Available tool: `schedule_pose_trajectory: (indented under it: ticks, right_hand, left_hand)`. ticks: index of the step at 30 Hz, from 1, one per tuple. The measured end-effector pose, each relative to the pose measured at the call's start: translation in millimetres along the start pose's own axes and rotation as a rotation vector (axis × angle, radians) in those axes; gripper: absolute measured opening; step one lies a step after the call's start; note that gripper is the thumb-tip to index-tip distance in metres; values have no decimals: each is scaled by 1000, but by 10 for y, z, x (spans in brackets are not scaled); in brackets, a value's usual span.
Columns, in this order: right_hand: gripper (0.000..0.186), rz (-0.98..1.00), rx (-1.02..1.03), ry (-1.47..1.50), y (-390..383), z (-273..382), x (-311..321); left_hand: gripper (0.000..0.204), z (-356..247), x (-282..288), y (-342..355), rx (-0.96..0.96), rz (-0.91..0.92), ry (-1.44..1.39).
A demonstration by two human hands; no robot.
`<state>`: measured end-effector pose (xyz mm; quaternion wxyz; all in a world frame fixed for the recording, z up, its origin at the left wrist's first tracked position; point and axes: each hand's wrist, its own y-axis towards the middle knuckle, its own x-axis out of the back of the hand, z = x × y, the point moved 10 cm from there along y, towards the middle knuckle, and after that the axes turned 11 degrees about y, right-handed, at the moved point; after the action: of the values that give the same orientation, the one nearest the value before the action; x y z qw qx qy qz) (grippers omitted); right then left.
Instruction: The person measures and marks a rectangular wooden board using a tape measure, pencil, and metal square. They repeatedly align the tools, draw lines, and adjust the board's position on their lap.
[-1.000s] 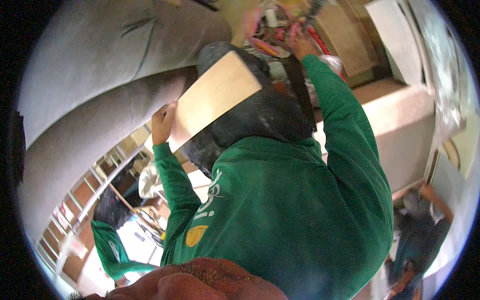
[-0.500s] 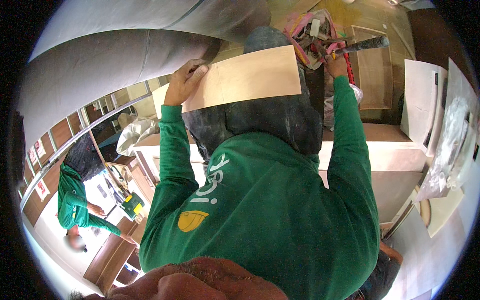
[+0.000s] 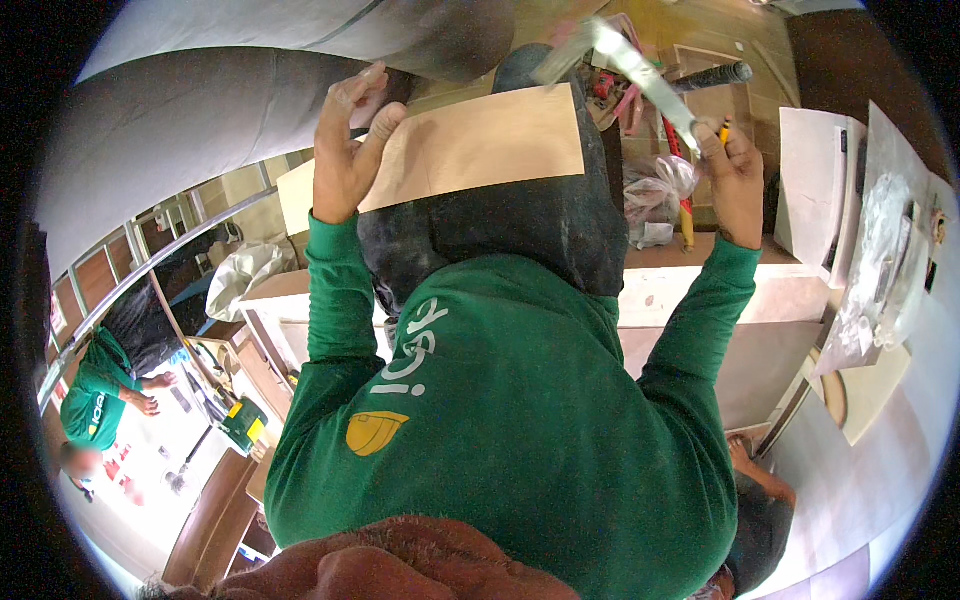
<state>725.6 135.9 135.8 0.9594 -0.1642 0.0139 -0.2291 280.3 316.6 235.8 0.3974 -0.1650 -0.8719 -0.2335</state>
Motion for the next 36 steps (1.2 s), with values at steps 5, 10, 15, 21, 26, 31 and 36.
schedule_pose_trajectory:
  ticks: [5, 10, 15, 21, 26, 31, 36]
  right_hand:
    - [32, 315, -26, -195, -125, 306, -950]
    - [35, 485, -53, -207, -220, 26, -1685]
    - [35, 298, 198, -388, -151, 81, -1714]
    - [39, 301, 118, -496, -84, 84, -1586]
    - [36, 255, 82, -447, -81, 6, -1545]
    - [30, 165, 178, -226, -6, 0, -1554]
    - [25, 136, 173, -275, 67, 11, -1585]
  left_hand:
    - [63, -237, -245, -253, 27, 155, 9]
    - [60, 78, -516, -734, 245, 253, -55]
    - [49, 145, -527, -861, 242, 153, 38]
    - [50, 137, -532, -870, 276, 87, 57]
    - [52, 174, -518, -865, 330, 78, 76]
    - [52, 219, -521, -788, 339, 19, 84]
    - [53, 256, -495, -730, 396, -13, 69]
